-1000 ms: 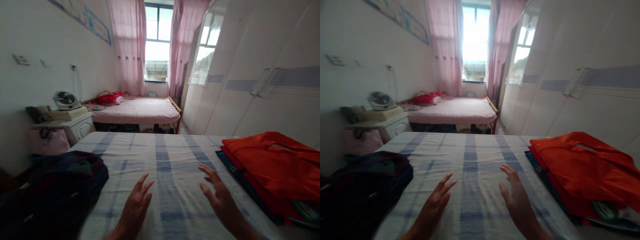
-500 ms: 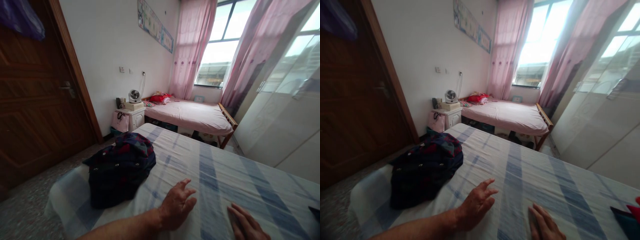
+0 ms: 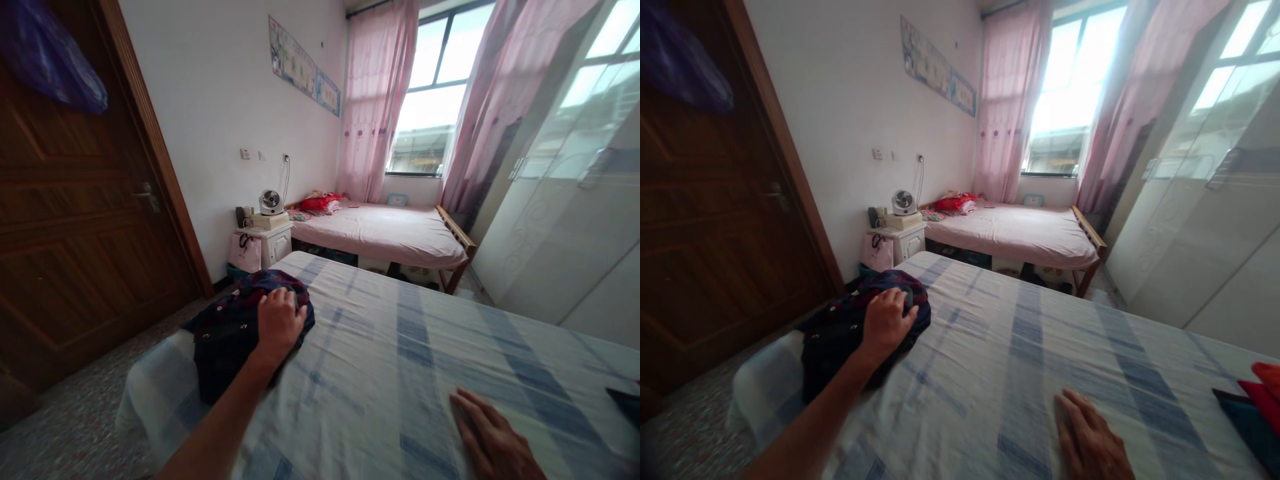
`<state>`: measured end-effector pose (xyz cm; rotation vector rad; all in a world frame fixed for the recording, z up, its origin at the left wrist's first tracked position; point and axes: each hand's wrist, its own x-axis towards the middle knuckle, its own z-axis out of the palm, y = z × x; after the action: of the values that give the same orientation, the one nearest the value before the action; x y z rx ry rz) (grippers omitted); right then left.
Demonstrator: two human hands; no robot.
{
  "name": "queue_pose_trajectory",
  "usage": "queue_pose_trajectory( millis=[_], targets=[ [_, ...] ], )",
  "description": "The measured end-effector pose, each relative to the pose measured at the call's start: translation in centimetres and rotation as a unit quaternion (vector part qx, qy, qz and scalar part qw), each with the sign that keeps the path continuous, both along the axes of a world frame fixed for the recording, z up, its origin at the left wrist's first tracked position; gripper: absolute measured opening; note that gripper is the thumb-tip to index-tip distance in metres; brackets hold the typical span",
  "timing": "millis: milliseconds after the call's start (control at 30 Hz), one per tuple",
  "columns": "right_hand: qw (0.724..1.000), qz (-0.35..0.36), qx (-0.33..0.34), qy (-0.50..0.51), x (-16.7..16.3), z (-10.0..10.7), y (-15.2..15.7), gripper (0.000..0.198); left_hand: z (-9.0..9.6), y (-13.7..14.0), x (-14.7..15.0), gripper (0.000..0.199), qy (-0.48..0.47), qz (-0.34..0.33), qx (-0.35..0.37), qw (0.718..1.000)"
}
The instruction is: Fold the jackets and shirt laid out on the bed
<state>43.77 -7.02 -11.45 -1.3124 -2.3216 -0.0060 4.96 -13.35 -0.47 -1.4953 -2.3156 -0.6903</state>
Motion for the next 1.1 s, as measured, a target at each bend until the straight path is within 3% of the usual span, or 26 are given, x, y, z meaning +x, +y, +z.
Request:
queue_pose_trajectory(
  millis=[133,333,600,733,833,933,1033,1100],
  targets=[
    [1.000,-0.007,-0.008,0.010,-0.4,-0.1,-0.2,0.043,-0.4,-1.9,-4.7,0.032,0.011,0.107,-0.036,0.994],
    [1.000,-0.008,-0.018,0.012,-0.7,-0.1,-0.5,0.041,-1.6,-2.5,-7.9,0.027,-0.017,0.098,-0.046,0.994],
    [1.000,-0.002,-0.017,0.016,-1.0,0.6,-1.1,0.038,0.3,-3.0,-8.7,0.023,-0.134,0.071,0.091,0.984],
    [0.999,-0.002,-0.023,0.025,-1.1,1.0,-1.3,0.037,3.5,-1.3,-8.0,0.021,-0.235,0.028,0.190,0.953],
    [0.999,-0.003,-0.030,0.028,-1.1,1.1,-1.3,0.037,7.6,0.7,-5.5,0.028,-0.290,-0.048,0.253,0.922],
    [0.999,0.002,-0.036,0.026,-1.1,1.0,-1.3,0.036,11.3,1.1,-0.1,0.032,-0.324,-0.168,0.258,0.894],
    [0.999,0.013,-0.035,0.022,-1.2,1.3,-1.5,0.034,12.6,-1.1,6.9,0.027,-0.343,-0.310,0.178,0.869],
    [0.999,0.004,-0.022,0.037,-1.3,1.8,-1.8,0.029,11.9,-3.4,11.0,0.022,-0.288,-0.527,0.010,0.799]
  ],
)
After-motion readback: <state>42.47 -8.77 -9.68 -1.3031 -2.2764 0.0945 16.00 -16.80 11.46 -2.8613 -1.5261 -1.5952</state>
